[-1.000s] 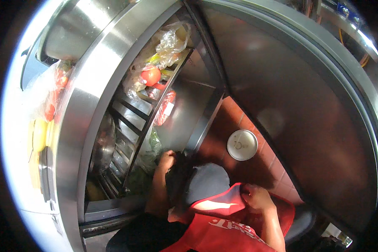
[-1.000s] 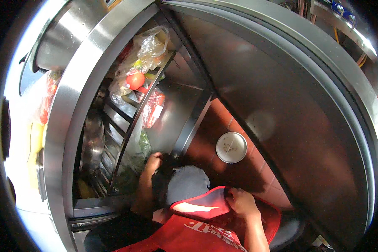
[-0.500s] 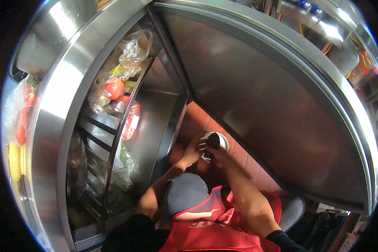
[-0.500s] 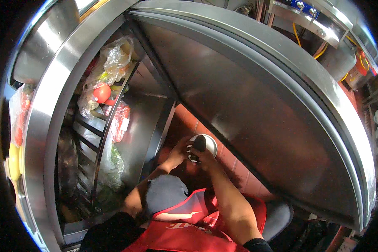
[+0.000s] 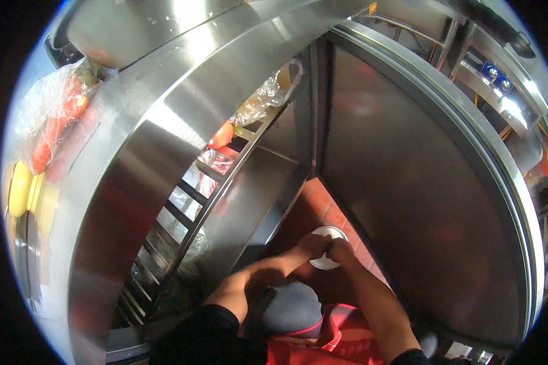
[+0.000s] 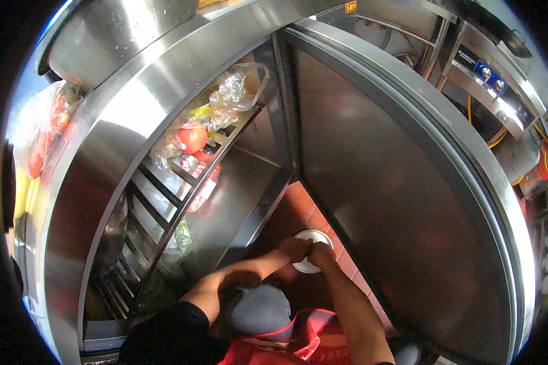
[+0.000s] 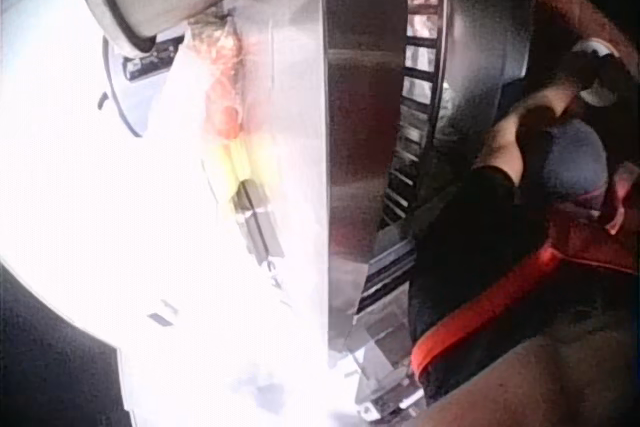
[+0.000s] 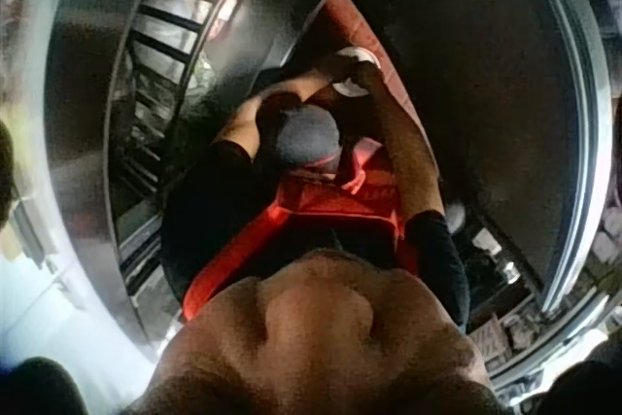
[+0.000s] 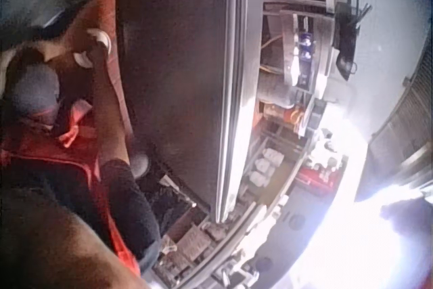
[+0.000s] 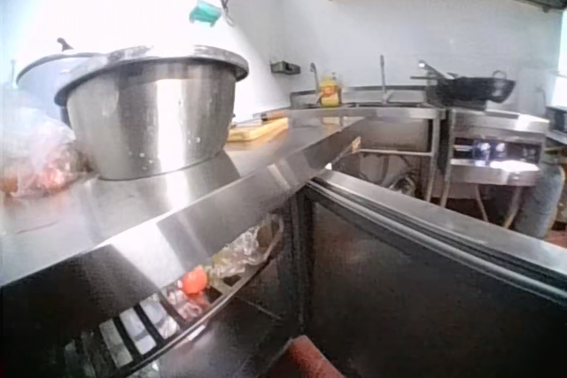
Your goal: The person retrieves a red pepper from a refrigerator, washes it, and then chops it into small pieces on a cutting board using a knife. The chopped pieces are added to a bowl containing a yellow mixture.
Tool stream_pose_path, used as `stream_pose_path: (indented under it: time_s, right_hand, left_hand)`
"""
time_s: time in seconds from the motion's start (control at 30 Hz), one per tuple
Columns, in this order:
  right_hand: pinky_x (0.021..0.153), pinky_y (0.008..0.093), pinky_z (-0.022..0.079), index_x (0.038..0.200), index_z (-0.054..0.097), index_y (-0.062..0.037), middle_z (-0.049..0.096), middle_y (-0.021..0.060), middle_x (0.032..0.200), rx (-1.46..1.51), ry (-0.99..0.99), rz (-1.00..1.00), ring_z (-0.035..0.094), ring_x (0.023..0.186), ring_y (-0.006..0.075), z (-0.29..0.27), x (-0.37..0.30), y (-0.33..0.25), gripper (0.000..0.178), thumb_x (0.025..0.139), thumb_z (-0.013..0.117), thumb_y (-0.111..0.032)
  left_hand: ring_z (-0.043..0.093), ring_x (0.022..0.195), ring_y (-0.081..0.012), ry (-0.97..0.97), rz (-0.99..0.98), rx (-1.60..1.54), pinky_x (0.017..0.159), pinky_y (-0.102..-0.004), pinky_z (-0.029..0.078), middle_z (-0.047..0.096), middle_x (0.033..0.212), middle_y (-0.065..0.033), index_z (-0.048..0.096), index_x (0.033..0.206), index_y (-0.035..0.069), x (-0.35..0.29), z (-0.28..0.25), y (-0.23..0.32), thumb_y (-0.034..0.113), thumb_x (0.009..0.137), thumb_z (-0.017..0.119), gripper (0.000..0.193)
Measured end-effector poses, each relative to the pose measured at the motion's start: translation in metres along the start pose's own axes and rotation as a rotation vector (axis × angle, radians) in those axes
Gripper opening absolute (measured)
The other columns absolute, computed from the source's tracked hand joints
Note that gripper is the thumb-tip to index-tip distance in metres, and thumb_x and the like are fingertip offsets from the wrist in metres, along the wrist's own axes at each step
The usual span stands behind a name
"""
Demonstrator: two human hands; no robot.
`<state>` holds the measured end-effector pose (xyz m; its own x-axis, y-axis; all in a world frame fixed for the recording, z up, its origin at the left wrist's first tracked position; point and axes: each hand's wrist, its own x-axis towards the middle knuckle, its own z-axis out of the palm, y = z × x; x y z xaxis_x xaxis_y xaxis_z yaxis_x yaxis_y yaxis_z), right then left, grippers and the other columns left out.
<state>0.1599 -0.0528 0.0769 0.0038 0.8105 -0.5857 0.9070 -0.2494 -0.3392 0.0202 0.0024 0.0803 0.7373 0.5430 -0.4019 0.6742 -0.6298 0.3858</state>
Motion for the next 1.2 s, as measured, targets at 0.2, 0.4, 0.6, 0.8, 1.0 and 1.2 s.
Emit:
stream_pose_path:
  time_s: [0.2,0.4,0.6,0.8,1.0,1.2]
  right_hand:
    - [0.081,0.0458,0.056,0.102,0.076,-0.0165,0.074,0.0140,0.104,-0.057,0.301,-0.118,0.071,0.097,0.0310,0.026,0.011,0.013,0.024,0.087,0.059,-0.023]
    - [0.075,0.0451,0.057,0.093,0.072,-0.0121,0.072,0.0137,0.092,-0.177,0.282,-0.258,0.072,0.086,0.0322,0.014,0.006,0.018,0.020,0.082,0.067,-0.027]
    - [0.075,0.0459,0.057,0.089,0.070,-0.0105,0.070,0.0140,0.089,-0.133,0.452,-0.432,0.072,0.086,0.0336,0.015,0.007,0.022,0.017,0.082,0.067,-0.026]
    - [0.074,0.0483,0.057,0.104,0.071,-0.0164,0.072,0.0146,0.094,0.023,0.229,-0.163,0.071,0.092,0.0361,0.019,0.009,0.024,0.023,0.086,0.064,-0.030]
    - [0.062,0.0343,0.051,0.096,0.067,-0.0091,0.067,0.0065,0.082,1.049,-0.469,0.050,0.064,0.076,0.0206,0.051,0.049,0.071,0.015,0.084,0.070,-0.018]
    - [0.047,0.0239,0.040,0.081,0.064,-0.0105,0.057,0.0007,0.068,1.232,-0.676,0.174,0.053,0.058,0.0116,0.050,0.039,0.068,0.011,0.080,0.075,-0.012]
  left_hand:
    - [0.071,0.096,-0.0330,-0.003,0.176,-0.011,0.083,-0.0449,0.056,0.073,0.104,-0.0157,0.070,0.108,0.008,0.031,0.050,-0.028,0.016,0.087,0.056,0.027]
    - [0.058,0.059,-0.0212,-0.328,-0.003,-0.293,0.054,-0.0370,0.044,0.064,0.072,-0.0096,0.068,0.083,0.008,0.043,0.059,-0.024,0.019,0.082,0.069,0.011]
    - [0.036,0.048,-0.0112,-0.698,-0.345,-0.947,0.043,-0.0312,0.025,0.045,0.057,0.0022,0.062,0.077,0.012,0.034,0.032,-0.026,0.017,0.084,0.071,0.012]
    - [0.060,0.073,-0.0140,-0.353,-0.262,-1.431,0.064,-0.0312,0.053,0.064,0.081,-0.0009,0.066,0.090,0.008,0.019,0.028,-0.021,0.007,0.077,0.070,0.013]
    - [0.035,0.144,-0.0357,0.269,0.323,-0.406,0.121,-0.0474,0.025,0.038,0.154,-0.0171,0.033,0.153,0.010,-0.006,0.052,-0.018,0.000,0.062,0.075,0.100]
    - [0.043,0.135,-0.0410,0.213,0.437,-0.130,0.112,-0.0511,0.037,0.045,0.147,-0.0207,0.040,0.148,0.008,-0.016,0.020,-0.006,0.005,0.084,0.061,0.067]
